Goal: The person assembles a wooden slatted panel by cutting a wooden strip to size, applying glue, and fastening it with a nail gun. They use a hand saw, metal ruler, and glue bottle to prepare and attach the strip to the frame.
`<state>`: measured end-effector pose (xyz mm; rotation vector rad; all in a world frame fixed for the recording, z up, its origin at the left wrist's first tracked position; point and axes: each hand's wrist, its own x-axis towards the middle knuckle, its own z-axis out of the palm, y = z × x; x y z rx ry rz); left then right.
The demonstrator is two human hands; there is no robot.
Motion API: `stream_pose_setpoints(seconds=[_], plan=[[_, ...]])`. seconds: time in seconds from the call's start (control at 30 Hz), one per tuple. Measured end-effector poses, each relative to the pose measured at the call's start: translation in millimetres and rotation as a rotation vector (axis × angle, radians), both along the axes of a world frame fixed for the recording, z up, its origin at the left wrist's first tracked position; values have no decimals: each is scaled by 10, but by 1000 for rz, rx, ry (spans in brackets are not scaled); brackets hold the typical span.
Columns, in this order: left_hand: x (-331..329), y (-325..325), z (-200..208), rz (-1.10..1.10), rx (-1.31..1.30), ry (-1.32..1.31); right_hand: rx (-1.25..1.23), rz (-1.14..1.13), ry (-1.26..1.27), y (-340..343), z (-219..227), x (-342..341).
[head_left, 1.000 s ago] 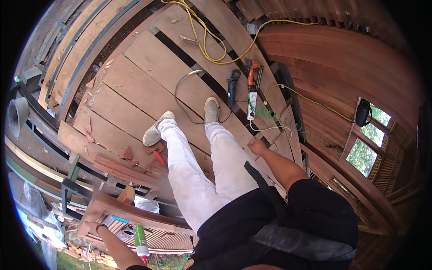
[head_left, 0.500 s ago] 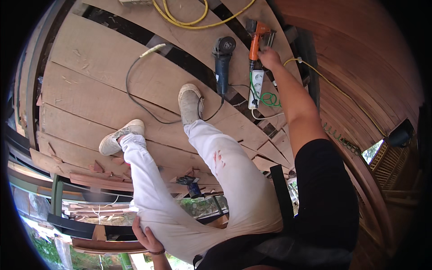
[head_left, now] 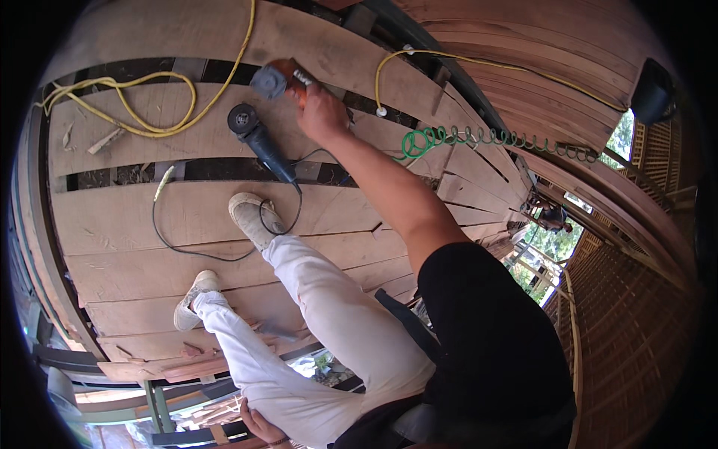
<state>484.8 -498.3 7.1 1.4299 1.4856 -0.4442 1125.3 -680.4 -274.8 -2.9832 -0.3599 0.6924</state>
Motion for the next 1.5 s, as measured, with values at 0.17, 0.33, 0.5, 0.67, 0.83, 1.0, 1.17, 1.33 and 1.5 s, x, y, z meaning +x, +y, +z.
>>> stream_pose_setpoints(seconds=[0.17,0.33,0.5,0.67,0.83,1.0,1.17,1.33,1.5], plan=[[356,-390,101,69,-56,101,164,276,110,-56,1749,-802],[608,-300,328,-58,83,205,307,192,482,-22,2393,-1189],[253,-505,566,264,148,219,437,187,747,791,2650,-1450],[-428,-534,549,716,328,222,237,701,823,2161,3105,-1894],[-1461,556,541,901,944,160,215,993,789,3170,3353,-3243],[-2810,1730,563,785,958,407,82,1240,926,3830,3781,-4932],[-3178,2195,454,579,548,534,-13,1291,994,4420,4307,-6435],[-3209,2185,565,582,538,453,-115,1447,923,4662,4410,-7044],[-3241,2217,482,586,521,440,-191,1613,759,4671,4373,-7175]])
